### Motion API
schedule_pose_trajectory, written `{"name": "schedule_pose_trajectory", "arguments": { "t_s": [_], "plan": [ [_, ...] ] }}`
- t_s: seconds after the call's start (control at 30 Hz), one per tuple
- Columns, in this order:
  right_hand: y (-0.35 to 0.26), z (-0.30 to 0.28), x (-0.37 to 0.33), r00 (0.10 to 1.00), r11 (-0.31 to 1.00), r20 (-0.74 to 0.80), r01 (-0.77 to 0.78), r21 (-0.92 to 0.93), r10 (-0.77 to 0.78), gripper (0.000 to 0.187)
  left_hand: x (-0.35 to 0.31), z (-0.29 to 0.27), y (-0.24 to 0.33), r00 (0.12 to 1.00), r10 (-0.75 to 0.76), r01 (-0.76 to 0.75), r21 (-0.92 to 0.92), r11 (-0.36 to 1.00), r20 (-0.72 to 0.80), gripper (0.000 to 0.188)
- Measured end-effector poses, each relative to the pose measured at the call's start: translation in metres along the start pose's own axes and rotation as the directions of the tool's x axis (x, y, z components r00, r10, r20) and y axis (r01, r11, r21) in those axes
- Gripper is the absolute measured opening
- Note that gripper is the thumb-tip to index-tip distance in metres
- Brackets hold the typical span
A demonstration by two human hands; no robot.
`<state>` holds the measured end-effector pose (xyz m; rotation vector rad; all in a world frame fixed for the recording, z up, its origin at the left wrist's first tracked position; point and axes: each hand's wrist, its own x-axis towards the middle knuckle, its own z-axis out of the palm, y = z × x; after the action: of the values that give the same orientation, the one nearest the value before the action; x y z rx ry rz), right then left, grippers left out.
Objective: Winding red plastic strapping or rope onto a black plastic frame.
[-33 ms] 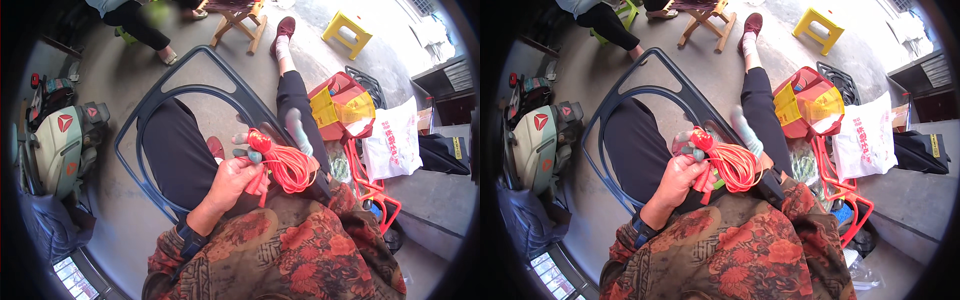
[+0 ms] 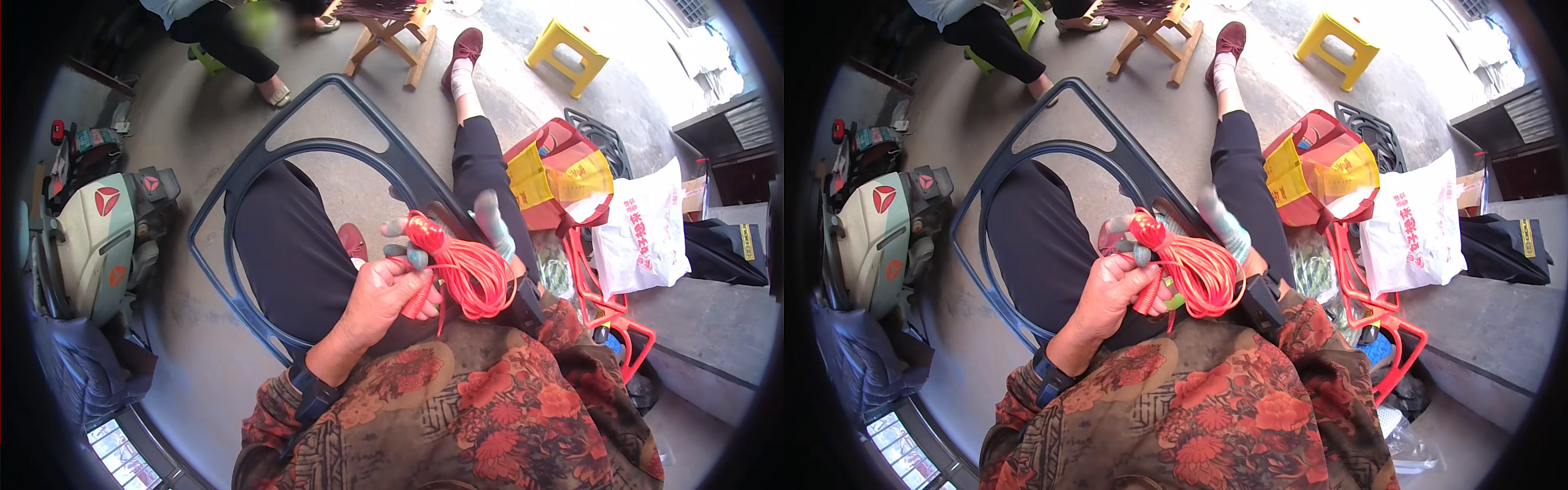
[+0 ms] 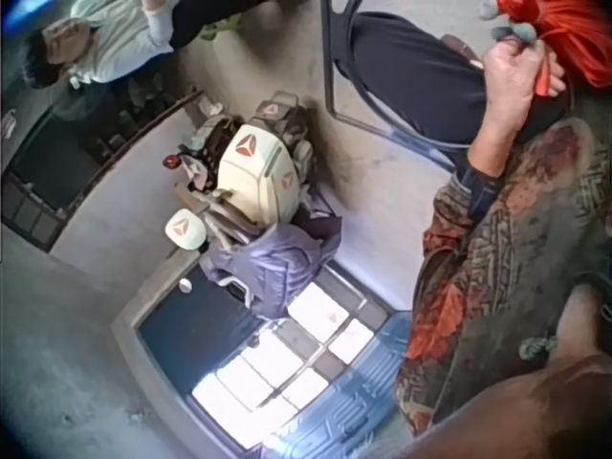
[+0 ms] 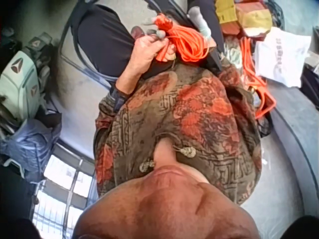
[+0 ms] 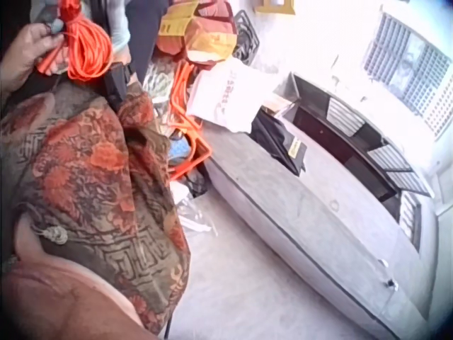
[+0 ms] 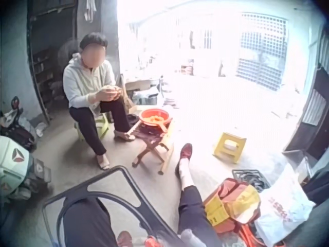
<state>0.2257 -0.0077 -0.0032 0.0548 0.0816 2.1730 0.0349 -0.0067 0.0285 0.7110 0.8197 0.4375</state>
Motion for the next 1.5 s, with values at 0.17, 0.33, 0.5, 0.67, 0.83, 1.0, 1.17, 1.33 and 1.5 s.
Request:
{"name": "schedule_pose_trajectory", "arguments": {
  "t_s": [0.17,0.33,0.5,0.67,0.83,1.0,1.17,1.33,1.5],
  "plan": [
    [-0.029,0.037,0.001,0.957,0.436,-0.291,-0.258,-0.862,-0.011,0.069,0.000,0.002,0.002,0.999,0.049,-0.048,0.090,0.995,-0.015,0.020],
    [-0.012,0.050,-0.008,0.877,0.028,-0.358,-0.369,-0.929,-0.321,0.039,0.002,-0.003,0.001,0.993,0.110,-0.108,0.046,0.993,-0.052,0.020],
    [-0.007,0.024,-0.011,0.840,0.267,-0.380,-0.292,-0.918,-0.388,0.048,0.001,0.000,-0.001,0.992,0.107,-0.105,0.028,0.994,-0.065,0.021],
    [-0.005,-0.002,-0.001,0.866,0.962,-0.468,0.048,-0.267,-0.174,0.052,-0.001,0.005,0.003,0.999,0.039,-0.039,0.032,0.999,-0.008,0.022],
    [-0.017,0.002,-0.022,0.853,0.883,-0.339,0.255,-0.394,-0.398,0.043,-0.003,-0.005,0.004,0.995,0.075,-0.077,-0.028,0.997,-0.067,0.023],
    [-0.066,-0.017,-0.119,0.756,0.697,-0.182,0.444,-0.564,-0.629,0.048,-0.006,-0.011,0.010,0.989,0.116,-0.124,-0.094,0.988,-0.093,0.024],
    [-0.080,-0.019,-0.156,0.637,0.656,-0.183,0.673,-0.342,-0.749,0.038,-0.005,-0.023,0.006,0.984,0.130,-0.143,-0.117,0.983,-0.118,0.023],
    [-0.099,-0.030,-0.184,0.407,0.513,-0.312,0.685,-0.518,-0.859,0.029,0.002,-0.020,0.012,0.993,0.108,-0.117,-0.236,0.965,-0.053,0.024],
    [-0.098,-0.028,-0.157,0.374,0.451,-0.293,0.468,-0.760,-0.880,0.038,-0.001,-0.016,0.017,0.988,0.139,-0.147,-0.115,0.982,-0.075,0.015]
  ]
}}
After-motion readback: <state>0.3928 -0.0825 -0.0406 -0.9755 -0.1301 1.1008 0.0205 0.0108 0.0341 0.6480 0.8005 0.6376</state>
